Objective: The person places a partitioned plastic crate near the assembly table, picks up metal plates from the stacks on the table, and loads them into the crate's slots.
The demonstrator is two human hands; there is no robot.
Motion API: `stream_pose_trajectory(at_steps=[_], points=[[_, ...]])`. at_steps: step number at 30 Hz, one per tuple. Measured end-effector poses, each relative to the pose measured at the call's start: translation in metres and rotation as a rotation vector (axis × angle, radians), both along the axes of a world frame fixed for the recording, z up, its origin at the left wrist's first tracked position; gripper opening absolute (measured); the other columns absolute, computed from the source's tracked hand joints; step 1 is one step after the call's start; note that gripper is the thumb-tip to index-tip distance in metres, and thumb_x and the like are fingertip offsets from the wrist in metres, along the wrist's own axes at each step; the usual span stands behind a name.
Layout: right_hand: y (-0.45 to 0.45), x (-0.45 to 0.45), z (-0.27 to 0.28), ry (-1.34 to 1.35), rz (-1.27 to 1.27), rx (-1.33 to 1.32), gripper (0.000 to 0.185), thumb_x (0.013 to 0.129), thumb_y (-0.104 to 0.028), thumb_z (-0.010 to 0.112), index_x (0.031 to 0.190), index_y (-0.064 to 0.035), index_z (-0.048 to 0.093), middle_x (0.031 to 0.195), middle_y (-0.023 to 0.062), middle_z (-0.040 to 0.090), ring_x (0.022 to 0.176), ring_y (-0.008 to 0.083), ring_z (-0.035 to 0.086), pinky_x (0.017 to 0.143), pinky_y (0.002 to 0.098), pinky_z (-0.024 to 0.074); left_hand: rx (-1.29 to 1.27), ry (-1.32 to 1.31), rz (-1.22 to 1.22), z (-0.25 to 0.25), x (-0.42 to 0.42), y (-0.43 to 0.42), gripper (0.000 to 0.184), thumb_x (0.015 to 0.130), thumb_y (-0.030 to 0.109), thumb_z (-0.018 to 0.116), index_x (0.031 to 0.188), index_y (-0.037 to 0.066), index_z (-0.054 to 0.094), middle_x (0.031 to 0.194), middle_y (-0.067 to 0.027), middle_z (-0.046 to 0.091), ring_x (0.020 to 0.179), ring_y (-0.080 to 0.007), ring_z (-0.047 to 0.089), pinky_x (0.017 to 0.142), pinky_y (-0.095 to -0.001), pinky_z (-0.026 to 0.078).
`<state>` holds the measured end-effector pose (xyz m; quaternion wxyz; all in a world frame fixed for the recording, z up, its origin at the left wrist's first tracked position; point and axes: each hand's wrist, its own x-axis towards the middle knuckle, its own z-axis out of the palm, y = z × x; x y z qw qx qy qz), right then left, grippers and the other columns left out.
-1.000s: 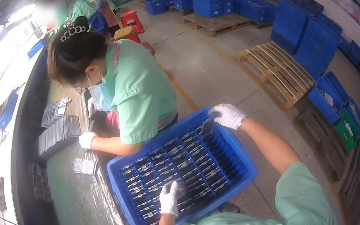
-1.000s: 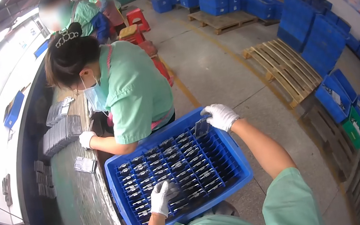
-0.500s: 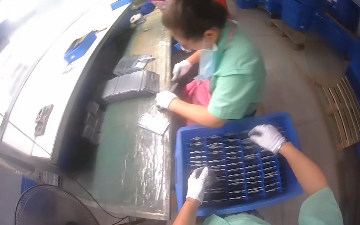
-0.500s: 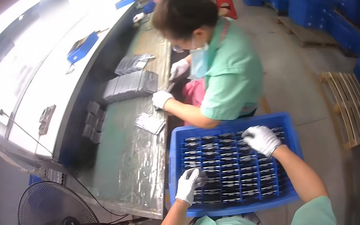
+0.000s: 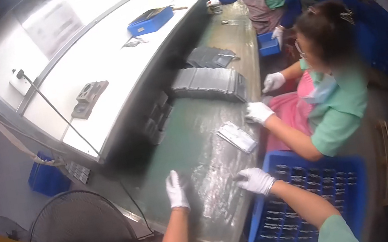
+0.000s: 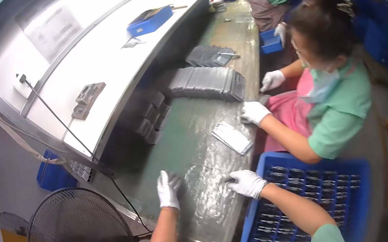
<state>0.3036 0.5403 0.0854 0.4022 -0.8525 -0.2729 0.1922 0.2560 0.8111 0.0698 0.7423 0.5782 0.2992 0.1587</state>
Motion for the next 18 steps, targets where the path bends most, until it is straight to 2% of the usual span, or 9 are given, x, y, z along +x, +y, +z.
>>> stream_pose_trajectory(at_steps=[2,5,8,11,13,14,15,16,18], points=[[0.040,0.017,-0.001,0.024,-0.062,0.093,0.028,0.083,-0.025,0.061,0.103,-0.0064,0.064,0.090,0.0134,0.067,0.084,0.0214,0.065,0.076,0.0304,0.0497,-0.037,-0.074,0.096,0.007,0.028,0.045,0.080,0.085,0.060,0.049,0.134,0.000,0.029,0.131,-0.0222,0.041,0.119,-0.0362,0.045,0.099,-0.0461,0.038],[0.092,0.050,0.006,0.294,-0.166,0.235,0.031,0.085,-0.023,0.060,0.111,-0.0040,0.059,0.092,0.0100,0.066,0.078,0.0159,0.063,0.071,0.0282,0.0500,-0.162,-0.140,0.186,0.020,0.074,0.106,0.101,0.077,0.072,0.048,0.144,0.005,0.013,0.145,-0.0234,0.021,0.135,-0.0421,0.018,0.109,-0.0505,0.019],[0.140,0.082,-0.010,0.424,-0.228,0.409,0.033,0.087,-0.020,0.057,0.115,-0.0032,0.054,0.091,0.0102,0.065,0.073,0.0148,0.062,0.066,0.0289,0.0502,-0.288,-0.100,0.200,0.035,0.117,0.142,0.113,0.067,0.081,0.050,0.145,0.007,0.014,0.147,-0.0192,0.020,0.136,-0.0401,0.015,0.110,-0.0510,0.012],[0.189,0.121,0.001,0.396,-0.237,0.394,0.032,0.085,-0.011,0.050,0.116,-0.0030,0.052,0.088,0.0118,0.063,0.067,0.0156,0.062,0.061,0.0308,0.0505,-0.390,-0.032,0.108,0.044,0.149,0.162,0.094,0.079,0.070,0.048,0.145,0.010,0.016,0.147,-0.0129,0.025,0.135,-0.0292,0.025,0.109,-0.0473,0.020],[0.223,0.148,0.004,0.458,-0.232,0.398,0.033,0.082,-0.005,0.044,0.114,-0.0025,0.052,0.086,0.0130,0.063,0.063,0.0162,0.061,0.059,0.0314,0.0506,-0.389,-0.143,0.103,0.018,0.174,0.175,0.092,0.079,0.068,0.049,0.144,0.010,0.020,0.146,-0.0105,0.027,0.133,-0.0275,0.028,0.107,-0.0445,0.024],[0.242,0.162,0.002,0.449,-0.239,0.342,0.040,0.076,0.001,0.039,0.114,-0.0019,0.052,0.085,0.0144,0.063,0.061,0.0175,0.062,0.058,0.0319,0.0506,-0.387,-0.196,0.103,0.013,0.183,0.178,0.090,0.080,0.067,0.050,0.144,0.010,0.021,0.145,-0.0094,0.028,0.132,-0.0266,0.030,0.107,-0.0431,0.025],[0.257,0.173,0.000,0.401,-0.248,0.323,0.037,0.076,0.000,0.041,0.112,-0.0015,0.053,0.083,0.0153,0.063,0.063,0.0190,0.062,0.059,0.0327,0.0507,-0.336,-0.155,0.098,0.005,0.187,0.179,0.100,0.071,0.076,0.051,0.143,0.011,0.026,0.146,-0.0064,0.030,0.132,-0.0292,0.028,0.108,-0.0452,0.022],[0.271,0.180,-0.002,0.352,-0.261,0.304,0.035,0.077,-0.001,0.043,0.110,-0.0012,0.053,0.082,0.0162,0.063,0.065,0.0205,0.063,0.061,0.0335,0.0508,-0.341,-0.181,0.041,0.004,0.187,0.180,0.098,0.072,0.075,0.050,0.142,0.011,0.028,0.144,-0.0068,0.032,0.131,-0.0292,0.030,0.107,-0.0441,0.024],[0.293,0.186,-0.004,0.269,-0.268,0.197,0.037,0.077,-0.004,0.046,0.113,0.0012,0.050,0.091,0.0216,0.062,0.081,0.0295,0.061,0.073,0.0371,0.0484,-0.358,-0.249,-0.099,-0.004,0.192,0.183,0.093,0.074,0.074,0.050,0.141,0.012,0.031,0.142,-0.0075,0.035,0.129,-0.0291,0.034,0.106,-0.0420,0.028]])
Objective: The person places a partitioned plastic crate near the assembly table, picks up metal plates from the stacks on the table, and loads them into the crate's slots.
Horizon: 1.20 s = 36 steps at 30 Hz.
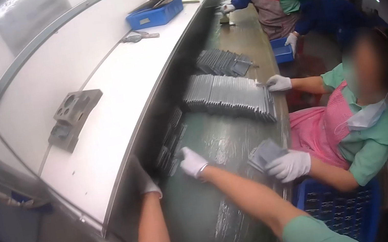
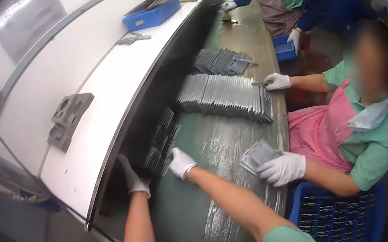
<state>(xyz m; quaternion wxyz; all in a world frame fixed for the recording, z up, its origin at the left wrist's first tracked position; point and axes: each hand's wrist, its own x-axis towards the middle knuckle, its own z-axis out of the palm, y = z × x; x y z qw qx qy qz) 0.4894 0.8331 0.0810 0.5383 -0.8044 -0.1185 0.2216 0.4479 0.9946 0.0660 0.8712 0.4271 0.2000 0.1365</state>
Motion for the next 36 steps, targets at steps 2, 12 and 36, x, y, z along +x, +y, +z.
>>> stream_pose_trajectory(at_steps=[2,12,36], points=[[0.012,0.007,-0.002,-0.078,-0.015,-0.128,0.041,0.076,-0.007,0.048,0.116,0.0037,0.047,0.100,0.0269,0.061,0.098,0.0386,0.059,0.086,0.0406,0.0460,-0.106,-0.019,-0.033,-0.015,0.007,0.011,0.088,0.075,0.072,0.051,0.138,0.011,0.037,0.137,-0.0090,0.042,0.124,-0.0298,0.040,0.105,-0.0421,0.031],[0.043,0.005,-0.015,-0.129,-0.083,-0.162,0.052,0.093,-0.048,0.036,0.110,-0.0032,0.055,0.099,0.0255,0.061,0.096,0.0425,0.057,0.087,0.0461,0.0442,0.008,0.243,-0.108,-0.029,-0.005,0.075,0.073,0.075,0.059,0.060,0.132,0.016,0.046,0.130,-0.0075,0.049,0.116,-0.0272,0.048,0.095,-0.0439,0.038],[-0.124,-0.153,0.009,0.317,0.137,0.450,0.082,0.074,-0.040,0.073,0.131,0.0067,0.036,0.124,0.0199,0.049,0.118,0.0228,0.046,0.099,0.0316,0.0373,-0.188,0.108,0.023,0.046,-0.171,-0.169,0.057,0.085,0.044,0.048,0.126,0.004,0.045,0.117,-0.0121,0.055,0.106,-0.0257,0.056,0.088,-0.0393,0.047]])
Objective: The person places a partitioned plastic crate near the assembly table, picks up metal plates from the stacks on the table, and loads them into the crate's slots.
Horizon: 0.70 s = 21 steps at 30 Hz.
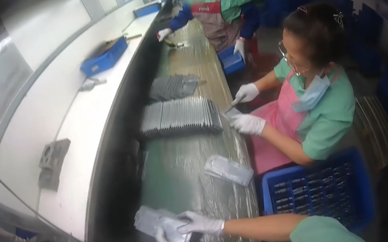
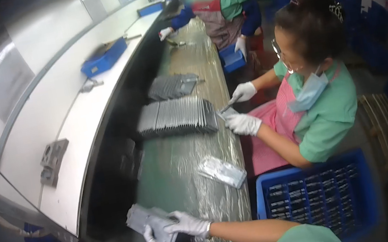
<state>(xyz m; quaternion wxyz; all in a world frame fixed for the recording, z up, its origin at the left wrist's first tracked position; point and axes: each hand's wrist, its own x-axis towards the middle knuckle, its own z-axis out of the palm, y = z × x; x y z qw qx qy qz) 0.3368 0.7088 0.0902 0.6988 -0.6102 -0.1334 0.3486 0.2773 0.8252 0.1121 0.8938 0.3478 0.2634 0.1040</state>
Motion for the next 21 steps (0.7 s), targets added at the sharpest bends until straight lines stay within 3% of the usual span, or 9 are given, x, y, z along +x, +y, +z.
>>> stream_pose_trajectory(at_steps=[4,8,11,14,15,16,18,20,21], points=[[-0.065,-0.048,0.007,0.117,-0.124,0.114,0.067,0.076,-0.031,0.074,0.123,0.0032,0.042,0.117,0.0143,0.052,0.111,0.0194,0.049,0.095,0.0301,0.0400,-0.170,0.004,0.007,-0.023,-0.038,-0.059,0.049,0.086,0.033,0.052,0.127,0.006,0.043,0.116,-0.0103,0.054,0.105,-0.0243,0.055,0.090,-0.0373,0.046],[-0.092,-0.057,0.008,0.013,-0.094,0.113,0.062,0.078,-0.028,0.073,0.122,0.0030,0.042,0.116,0.0142,0.053,0.108,0.0185,0.050,0.095,0.0309,0.0402,-0.038,-0.028,0.016,-0.039,-0.047,-0.081,0.055,0.085,0.025,0.055,0.134,0.011,0.034,0.122,-0.0102,0.049,0.111,-0.0248,0.051,0.093,-0.0376,0.043],[-0.099,-0.046,0.015,-0.077,0.050,0.006,0.067,0.080,-0.035,0.070,0.124,0.0052,0.041,0.117,0.0159,0.053,0.109,0.0199,0.051,0.095,0.0312,0.0401,-0.151,-0.013,-0.053,-0.031,-0.051,-0.075,0.055,0.085,0.025,0.055,0.134,0.013,0.034,0.123,-0.0100,0.048,0.110,-0.0247,0.051,0.092,-0.0375,0.044],[-0.109,-0.020,0.044,-0.114,0.119,-0.282,0.073,0.087,-0.053,0.052,0.127,0.0076,0.042,0.115,0.0210,0.056,0.107,0.0214,0.055,0.090,0.0313,0.0446,-0.032,0.030,-0.232,-0.006,-0.053,-0.058,0.050,0.085,0.039,0.054,0.121,0.004,0.050,0.115,-0.0097,0.058,0.105,-0.0248,0.056,0.092,-0.0386,0.044],[-0.101,-0.010,0.027,-0.176,0.108,-0.296,0.079,0.084,-0.062,0.046,0.124,0.0064,0.046,0.116,0.0217,0.056,0.108,0.0245,0.055,0.091,0.0326,0.0436,-0.015,-0.052,-0.280,-0.020,-0.050,-0.042,0.056,0.085,0.042,0.052,0.125,0.003,0.048,0.121,-0.0109,0.055,0.111,-0.0259,0.053,0.097,-0.0406,0.041],[-0.093,0.000,0.011,-0.239,0.095,-0.312,0.087,0.080,-0.070,0.039,0.122,0.0051,0.050,0.117,0.0224,0.056,0.108,0.0276,0.055,0.093,0.0339,0.0427,-0.202,-0.057,-0.282,0.023,-0.053,-0.058,0.062,0.086,0.047,0.050,0.131,0.005,0.043,0.130,-0.0126,0.048,0.119,-0.0280,0.047,0.101,-0.0426,0.038],[-0.073,0.011,-0.004,-0.204,0.042,-0.386,0.103,0.072,-0.085,0.029,0.119,0.0023,0.057,0.121,0.0236,0.055,0.112,0.0329,0.054,0.098,0.0369,0.0389,-0.102,0.058,-0.391,0.004,-0.049,-0.038,0.084,0.079,0.067,0.049,0.138,0.010,0.035,0.136,-0.0109,0.042,0.124,-0.0294,0.041,0.104,-0.0445,0.035],[-0.060,0.011,0.012,-0.096,0.088,-0.539,0.105,0.068,-0.087,0.032,0.116,0.0021,0.059,0.117,0.0235,0.058,0.112,0.0337,0.054,0.096,0.0373,0.0399,-0.086,0.103,-0.353,0.006,-0.044,-0.050,0.079,0.083,0.067,0.043,0.138,0.011,0.035,0.136,-0.0089,0.043,0.123,-0.0275,0.042,0.104,-0.0426,0.036],[-0.048,0.015,-0.001,-0.124,0.107,-0.615,0.104,0.071,-0.085,0.025,0.117,0.0010,0.058,0.116,0.0261,0.057,0.112,0.0363,0.053,0.097,0.0382,0.0396,-0.029,0.088,-0.375,0.008,-0.042,-0.052,0.078,0.083,0.065,0.044,0.137,0.010,0.035,0.136,-0.0099,0.043,0.123,-0.0282,0.043,0.103,-0.0431,0.036]])
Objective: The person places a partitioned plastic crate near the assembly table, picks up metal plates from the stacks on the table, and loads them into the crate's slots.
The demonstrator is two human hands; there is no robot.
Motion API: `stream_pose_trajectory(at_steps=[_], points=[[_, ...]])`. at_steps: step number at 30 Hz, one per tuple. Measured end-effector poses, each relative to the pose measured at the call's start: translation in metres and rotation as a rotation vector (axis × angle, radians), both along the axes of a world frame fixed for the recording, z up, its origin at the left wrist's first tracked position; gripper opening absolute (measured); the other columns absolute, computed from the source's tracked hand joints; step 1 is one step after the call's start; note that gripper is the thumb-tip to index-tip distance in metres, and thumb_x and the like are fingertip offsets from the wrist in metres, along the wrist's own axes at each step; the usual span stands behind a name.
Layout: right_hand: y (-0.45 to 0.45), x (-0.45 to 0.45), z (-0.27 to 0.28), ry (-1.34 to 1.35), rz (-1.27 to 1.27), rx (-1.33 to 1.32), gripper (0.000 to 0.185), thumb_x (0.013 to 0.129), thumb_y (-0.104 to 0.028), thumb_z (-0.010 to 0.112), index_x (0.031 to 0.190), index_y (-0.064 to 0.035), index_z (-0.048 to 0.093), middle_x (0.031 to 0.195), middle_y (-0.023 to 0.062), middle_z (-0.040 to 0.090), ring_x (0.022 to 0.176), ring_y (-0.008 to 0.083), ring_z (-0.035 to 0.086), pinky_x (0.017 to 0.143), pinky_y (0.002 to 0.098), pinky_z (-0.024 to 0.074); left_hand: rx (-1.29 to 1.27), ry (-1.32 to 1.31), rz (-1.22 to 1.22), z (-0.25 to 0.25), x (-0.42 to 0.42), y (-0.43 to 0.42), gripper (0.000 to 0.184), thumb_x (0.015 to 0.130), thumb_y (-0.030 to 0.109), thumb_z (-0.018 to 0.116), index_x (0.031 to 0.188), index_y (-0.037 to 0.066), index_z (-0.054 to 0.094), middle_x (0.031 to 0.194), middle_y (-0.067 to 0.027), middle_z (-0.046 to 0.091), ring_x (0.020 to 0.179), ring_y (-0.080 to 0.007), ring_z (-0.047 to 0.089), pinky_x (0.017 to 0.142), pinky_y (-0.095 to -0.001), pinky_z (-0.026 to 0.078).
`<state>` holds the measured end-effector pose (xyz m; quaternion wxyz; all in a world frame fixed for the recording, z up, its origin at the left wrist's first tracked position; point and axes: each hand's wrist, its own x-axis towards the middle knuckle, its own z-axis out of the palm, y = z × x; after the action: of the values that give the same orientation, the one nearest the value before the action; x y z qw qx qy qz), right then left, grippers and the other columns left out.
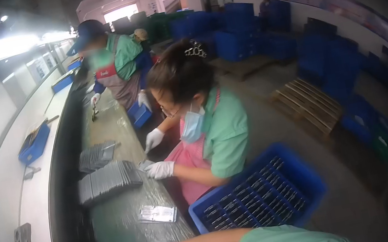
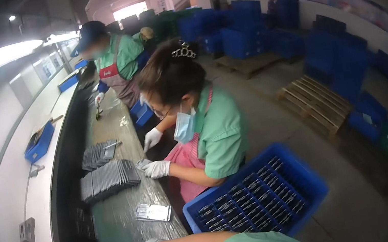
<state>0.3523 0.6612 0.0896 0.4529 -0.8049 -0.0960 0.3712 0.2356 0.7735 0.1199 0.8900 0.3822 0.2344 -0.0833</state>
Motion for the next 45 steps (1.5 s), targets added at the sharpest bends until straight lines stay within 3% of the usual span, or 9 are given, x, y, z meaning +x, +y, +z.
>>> stream_pose_trajectory(at_steps=[9,17,20,25,28,31,37,41,45], points=[[0.011,-0.018,0.001,0.013,-0.071,-0.125,0.105,0.066,-0.088,0.031,0.126,-0.0049,0.052,0.126,0.0225,0.052,0.118,0.0364,0.049,0.099,0.0380,0.0387,-0.035,-0.005,0.012,0.001,-0.009,0.012,0.071,0.082,0.049,0.054,0.135,0.005,0.037,0.131,-0.0134,0.046,0.119,-0.0294,0.046,0.101,-0.0430,0.038],[0.029,-0.036,0.011,-0.188,-0.110,-0.304,0.111,0.065,-0.088,0.035,0.121,0.0057,0.052,0.119,0.0283,0.054,0.112,0.0363,0.054,0.096,0.0395,0.0416,-0.152,0.085,0.107,-0.047,-0.027,0.045,0.065,0.084,0.048,0.052,0.134,0.008,0.041,0.131,-0.0125,0.046,0.117,-0.0296,0.046,0.100,-0.0410,0.038],[0.008,-0.036,0.079,0.147,-0.193,-0.144,0.114,0.065,-0.086,0.039,0.124,0.0120,0.046,0.124,0.0309,0.049,0.118,0.0371,0.049,0.098,0.0385,0.0397,-0.121,0.072,0.162,-0.027,-0.036,0.042,0.063,0.086,0.046,0.049,0.135,0.007,0.040,0.135,-0.0119,0.043,0.121,-0.0263,0.042,0.101,-0.0400,0.035],[0.016,-0.047,-0.036,0.072,-0.227,0.072,0.104,0.074,-0.074,0.049,0.130,0.0129,0.037,0.125,0.0273,0.050,0.119,0.0323,0.049,0.100,0.0359,0.0381,-0.252,-0.164,0.252,-0.081,-0.053,0.069,0.056,0.091,0.042,0.042,0.139,0.013,0.036,0.142,-0.0061,0.037,0.127,-0.0245,0.037,0.106,-0.0384,0.028],[-0.005,-0.058,-0.006,0.343,-0.050,0.424,0.083,0.084,-0.056,0.055,0.141,-0.0019,0.027,0.134,0.0138,0.044,0.119,0.0194,0.047,0.099,0.0288,0.0382,-0.220,-0.076,0.252,-0.060,-0.057,0.052,0.057,0.092,0.045,0.039,0.141,0.016,0.033,0.145,-0.0051,0.034,0.131,-0.0252,0.032,0.108,-0.0409,0.025],[-0.013,-0.062,0.015,0.273,-0.190,0.335,0.077,0.086,-0.050,0.056,0.143,-0.0077,0.025,0.138,0.0106,0.041,0.118,0.0176,0.047,0.098,0.0290,0.0391,-0.336,-0.145,0.228,-0.070,-0.048,0.045,0.060,0.093,0.048,0.037,0.142,0.015,0.031,0.146,-0.0061,0.031,0.134,-0.0266,0.029,0.110,-0.0445,0.022],[-0.055,-0.051,0.039,0.401,-0.309,0.574,0.070,0.079,-0.028,0.073,0.134,-0.0075,0.035,0.122,0.0073,0.053,0.109,0.0160,0.053,0.090,0.0313,0.0458,-0.387,-0.026,0.272,0.010,-0.031,0.000,0.060,0.093,0.049,0.039,0.143,0.016,0.029,0.147,-0.0065,0.029,0.135,-0.0267,0.028,0.111,-0.0446,0.019],[-0.082,-0.061,0.043,0.368,-0.399,0.550,0.060,0.079,-0.021,0.073,0.128,-0.0062,0.042,0.115,0.0073,0.057,0.104,0.0153,0.055,0.088,0.0324,0.0470,-0.430,-0.374,0.106,-0.024,-0.035,-0.024,0.066,0.085,0.049,0.049,0.136,0.008,0.038,0.137,-0.0132,0.042,0.124,-0.0301,0.043,0.105,-0.0453,0.034],[-0.102,-0.080,0.052,0.364,-0.467,0.543,0.063,0.082,-0.021,0.069,0.133,-0.0030,0.036,0.120,0.0086,0.054,0.109,0.0172,0.052,0.091,0.0319,0.0449,-0.543,-0.293,0.097,-0.067,-0.040,-0.038,0.064,0.087,0.050,0.045,0.137,0.010,0.038,0.138,-0.0128,0.042,0.124,-0.0315,0.042,0.104,-0.0473,0.034]])
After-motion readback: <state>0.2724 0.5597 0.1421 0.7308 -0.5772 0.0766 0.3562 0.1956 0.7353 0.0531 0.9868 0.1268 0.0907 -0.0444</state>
